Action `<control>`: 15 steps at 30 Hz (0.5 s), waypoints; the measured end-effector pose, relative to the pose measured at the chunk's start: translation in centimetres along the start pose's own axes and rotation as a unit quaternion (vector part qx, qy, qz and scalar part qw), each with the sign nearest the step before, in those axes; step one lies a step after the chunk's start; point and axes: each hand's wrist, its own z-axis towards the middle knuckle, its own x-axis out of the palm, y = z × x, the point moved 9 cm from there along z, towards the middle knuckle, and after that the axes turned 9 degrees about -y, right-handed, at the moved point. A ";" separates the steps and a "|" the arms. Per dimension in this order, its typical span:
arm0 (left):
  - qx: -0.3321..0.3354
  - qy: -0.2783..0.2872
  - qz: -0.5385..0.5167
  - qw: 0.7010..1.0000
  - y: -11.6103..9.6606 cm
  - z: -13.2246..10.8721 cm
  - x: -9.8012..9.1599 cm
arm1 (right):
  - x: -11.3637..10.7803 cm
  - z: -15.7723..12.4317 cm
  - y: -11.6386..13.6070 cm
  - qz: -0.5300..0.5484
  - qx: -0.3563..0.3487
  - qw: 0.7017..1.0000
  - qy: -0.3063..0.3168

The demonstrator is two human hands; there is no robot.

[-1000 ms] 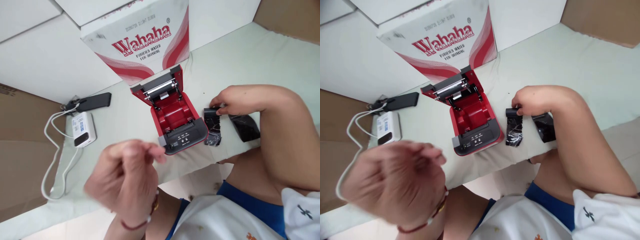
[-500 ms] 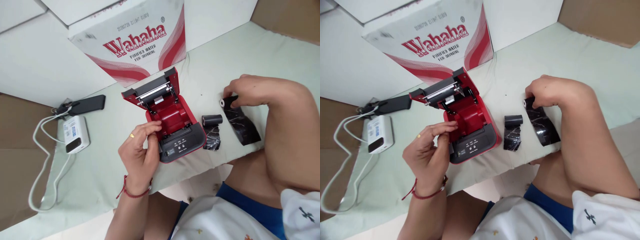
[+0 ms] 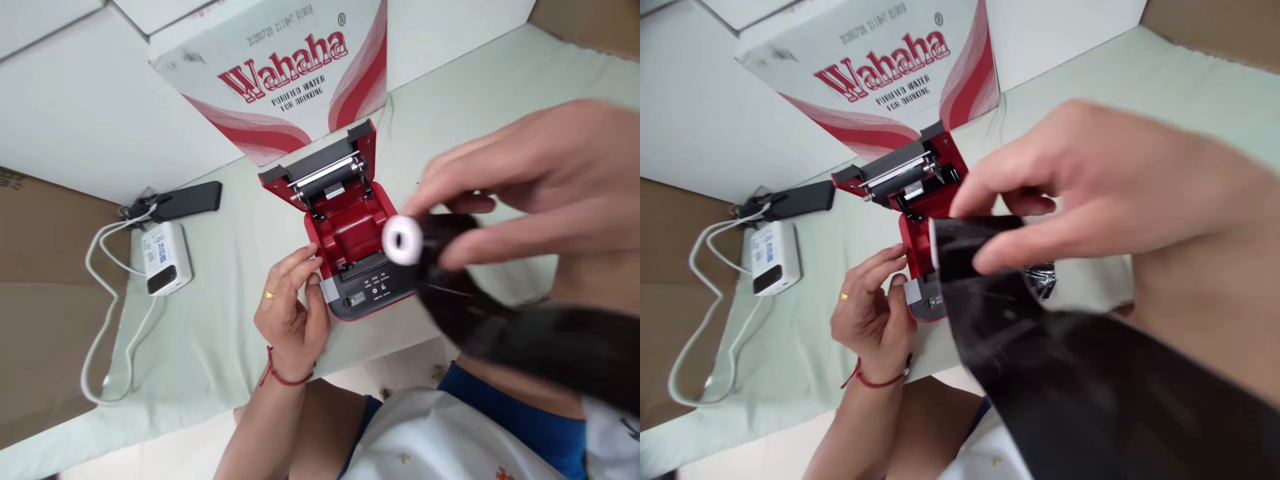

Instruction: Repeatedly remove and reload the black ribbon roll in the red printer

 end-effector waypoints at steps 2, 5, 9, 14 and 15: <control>0.039 -0.002 -0.003 0.999 -0.8 -0.3 -0.4 | 3.1 2.8 2.8 0.070 -0.031 0.996 0.035; 0.130 -0.025 0.000 0.991 -2.6 -0.8 -1.2 | 5.9 5.2 4.1 0.082 -0.037 0.996 0.012; 0.173 -0.013 -0.006 0.985 -3.6 -1.5 -0.5 | 7.8 5.2 3.4 0.018 -0.031 0.999 0.013; 0.116 -0.003 -0.075 0.990 -3.1 -1.3 0.6 | 8.6 5.3 2.5 -0.074 0.008 0.997 0.035; 0.108 0.008 -0.082 0.991 -3.1 -1.2 0.8 | 8.8 5.4 2.5 -0.088 0.012 0.995 0.038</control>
